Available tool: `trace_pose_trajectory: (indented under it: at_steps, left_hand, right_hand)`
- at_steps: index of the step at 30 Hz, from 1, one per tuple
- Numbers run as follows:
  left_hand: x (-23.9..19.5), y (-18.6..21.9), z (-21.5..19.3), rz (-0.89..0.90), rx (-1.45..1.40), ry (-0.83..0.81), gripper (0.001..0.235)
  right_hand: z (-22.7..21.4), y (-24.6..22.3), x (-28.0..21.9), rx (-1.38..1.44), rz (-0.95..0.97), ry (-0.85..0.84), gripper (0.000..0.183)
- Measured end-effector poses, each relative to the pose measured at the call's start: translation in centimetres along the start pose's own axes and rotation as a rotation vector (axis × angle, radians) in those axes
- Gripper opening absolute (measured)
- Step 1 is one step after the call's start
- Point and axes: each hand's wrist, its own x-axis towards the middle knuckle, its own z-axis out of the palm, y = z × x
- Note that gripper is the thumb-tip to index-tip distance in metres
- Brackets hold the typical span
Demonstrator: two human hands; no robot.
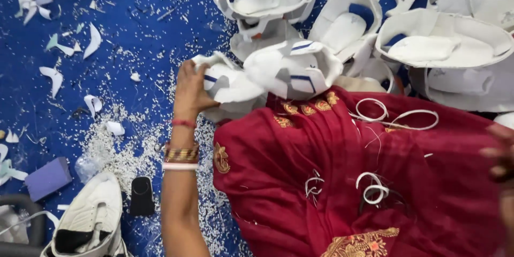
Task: The person trims excess material from shoe components using scissors.
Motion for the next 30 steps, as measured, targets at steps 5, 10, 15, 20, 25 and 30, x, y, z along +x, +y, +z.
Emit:
trace_pose_trajectory:
  at_steps: [5,10,15,20,25,30]
  left_hand:
    - [-5.1,6.0,-11.1,-0.135,-0.093,0.247,0.101]
    - [-18.2,17.1,-6.6,-0.086,-0.429,0.057,0.116]
    - [-21.8,24.1,-5.5,-0.102,-0.742,-0.199,0.067]
    - [-19.5,18.4,-1.9,-0.172,-0.512,0.148,0.074]
    - [-15.6,12.4,-3.6,-0.523,-0.428,-0.071,0.074]
    - [-16.9,7.5,-3.2,-0.33,0.096,-0.032,0.082]
  right_hand:
    - [9.3,-10.7,-3.8,-0.053,0.035,0.065,0.041]
    - [12.8,-13.9,-5.9,-0.13,0.069,0.005,0.031]
    - [13.7,-13.1,-7.4,-0.026,0.145,-0.075,0.039]
    - [14.6,-12.9,-8.4,-0.013,0.308,-0.226,0.046]
    - [14.5,-11.6,-9.2,0.078,0.332,-0.27,0.05]
    - [14.0,-10.5,-9.2,0.056,0.302,-0.309,0.052]
